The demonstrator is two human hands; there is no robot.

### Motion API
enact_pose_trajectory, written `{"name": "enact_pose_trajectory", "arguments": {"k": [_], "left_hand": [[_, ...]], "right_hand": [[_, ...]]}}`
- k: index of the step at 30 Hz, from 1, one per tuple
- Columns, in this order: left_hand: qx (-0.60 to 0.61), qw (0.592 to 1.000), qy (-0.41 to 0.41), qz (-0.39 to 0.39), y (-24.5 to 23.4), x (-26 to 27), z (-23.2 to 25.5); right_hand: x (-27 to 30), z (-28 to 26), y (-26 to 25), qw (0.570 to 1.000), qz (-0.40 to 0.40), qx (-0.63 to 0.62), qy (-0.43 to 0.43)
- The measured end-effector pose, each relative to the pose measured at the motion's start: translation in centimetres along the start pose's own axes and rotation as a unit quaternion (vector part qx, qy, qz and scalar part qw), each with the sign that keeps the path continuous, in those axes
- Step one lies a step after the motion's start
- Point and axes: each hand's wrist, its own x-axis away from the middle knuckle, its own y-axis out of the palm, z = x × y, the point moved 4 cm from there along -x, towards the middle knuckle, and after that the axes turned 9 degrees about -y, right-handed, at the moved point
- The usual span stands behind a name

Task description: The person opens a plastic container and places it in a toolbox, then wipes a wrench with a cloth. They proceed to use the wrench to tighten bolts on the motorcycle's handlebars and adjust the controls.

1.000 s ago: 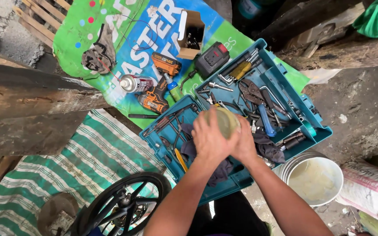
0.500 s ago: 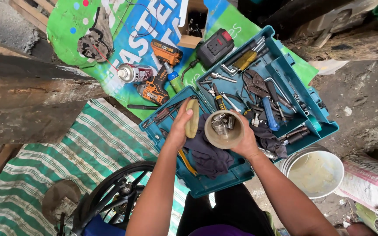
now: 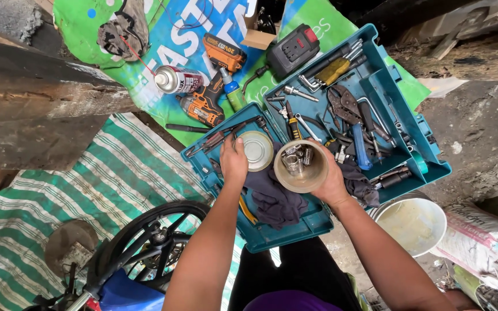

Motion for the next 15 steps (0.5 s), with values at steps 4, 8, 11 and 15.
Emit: {"name": "enact_pose_trajectory", "arguments": {"k": [4, 8, 11, 15], "left_hand": [[-0.052, 0.998, 0.017, -0.023, -0.4, 1.8, 1.9], [-0.064, 0.968, 0.229, 0.082, -1.3, 6.4, 6.9], [-0.117, 0.891, 0.427, 0.099, 2.9, 11.3, 7.9], [-0.293, 0.773, 0.552, 0.102, 7.5, 14.5, 10.6]], "right_hand": [[0.0, 0.2, -0.1, 1.000, -0.007, 0.023, 0.014], [0.3, 0.8, 0.1, 0.999, -0.005, 0.043, -0.007], [0.2, 1.1, 0.2, 0.998, -0.016, 0.050, -0.015], [1.0, 2.7, 1.1, 0.996, -0.018, 0.075, -0.038]]}}
